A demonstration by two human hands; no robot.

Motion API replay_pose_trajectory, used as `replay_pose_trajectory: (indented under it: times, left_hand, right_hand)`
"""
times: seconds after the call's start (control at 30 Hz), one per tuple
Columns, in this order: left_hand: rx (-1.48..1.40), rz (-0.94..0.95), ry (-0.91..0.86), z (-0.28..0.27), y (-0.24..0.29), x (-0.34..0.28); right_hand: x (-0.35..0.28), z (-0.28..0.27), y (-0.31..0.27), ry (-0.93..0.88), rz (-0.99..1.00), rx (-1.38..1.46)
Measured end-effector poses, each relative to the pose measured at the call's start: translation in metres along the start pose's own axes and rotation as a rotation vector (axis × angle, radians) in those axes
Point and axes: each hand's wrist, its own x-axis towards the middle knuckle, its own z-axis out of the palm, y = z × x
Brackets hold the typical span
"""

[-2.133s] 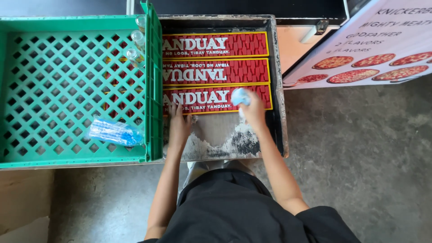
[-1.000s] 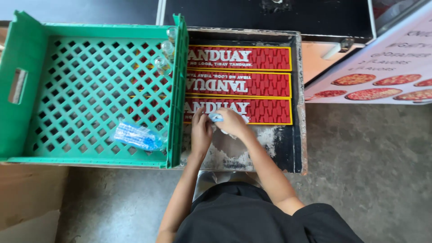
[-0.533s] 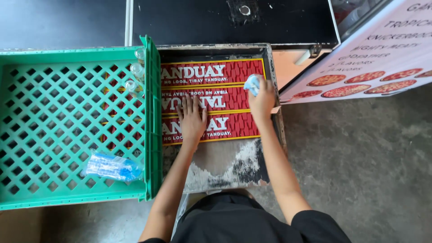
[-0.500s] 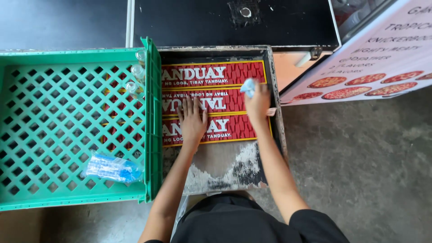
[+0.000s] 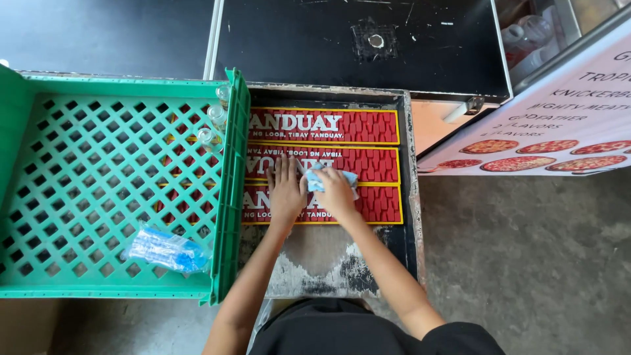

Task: Cleaning a fire extinguisher and a bar counter using a cloth.

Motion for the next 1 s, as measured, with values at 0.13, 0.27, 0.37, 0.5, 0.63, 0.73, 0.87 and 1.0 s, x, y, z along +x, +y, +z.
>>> replay_pose_trajectory:
  times: [0.13,0.27,0.37,0.5,0.63,0.73,0.87,1.0]
  left_hand:
    - [-0.048,-0.025,0.003,-0.005,0.000,-0.001]
    - [-0.048,-0.020,0.001,-0.006,0.002,-0.001]
    - [-0.121,-0.019,0.003,-0.005,0.001,0.001]
    - [-0.490,0.010,0.054,0.001,-0.013,-0.004]
    - [-0.716,-0.082,0.118,-0.008,-0.013,-0.003]
    - [-0.730,0.036,0.189,-0.002,-0.016,-0.004]
    - [-0.829,0.052,0.288,-0.010,-0.014,-0.003]
    - [-0.710,0.238,0.359,-0.011,-0.014,-0.006]
  right_hand:
    - [-0.007,-0.122,-0.029,-0.156,0.042,0.151]
    - [0.004,-0.123,0.029,0.077,0.226,0.025]
    - [0.028,-0.067,0.071,0.292,0.332,-0.113]
    - [0.061,-0.017,0.023,0.381,0.302,-0.273]
    - [0.088,0.048,-0.007,0.337,0.114,-0.326]
    - [0.081,0.065,-0.037,0.301,-0.074,-0.273]
    - [0.047,0.036,-0.073,0.160,-0.297,-0.022]
    - [0.026,0.026,-0.056,-0.038,-0.274,0.062]
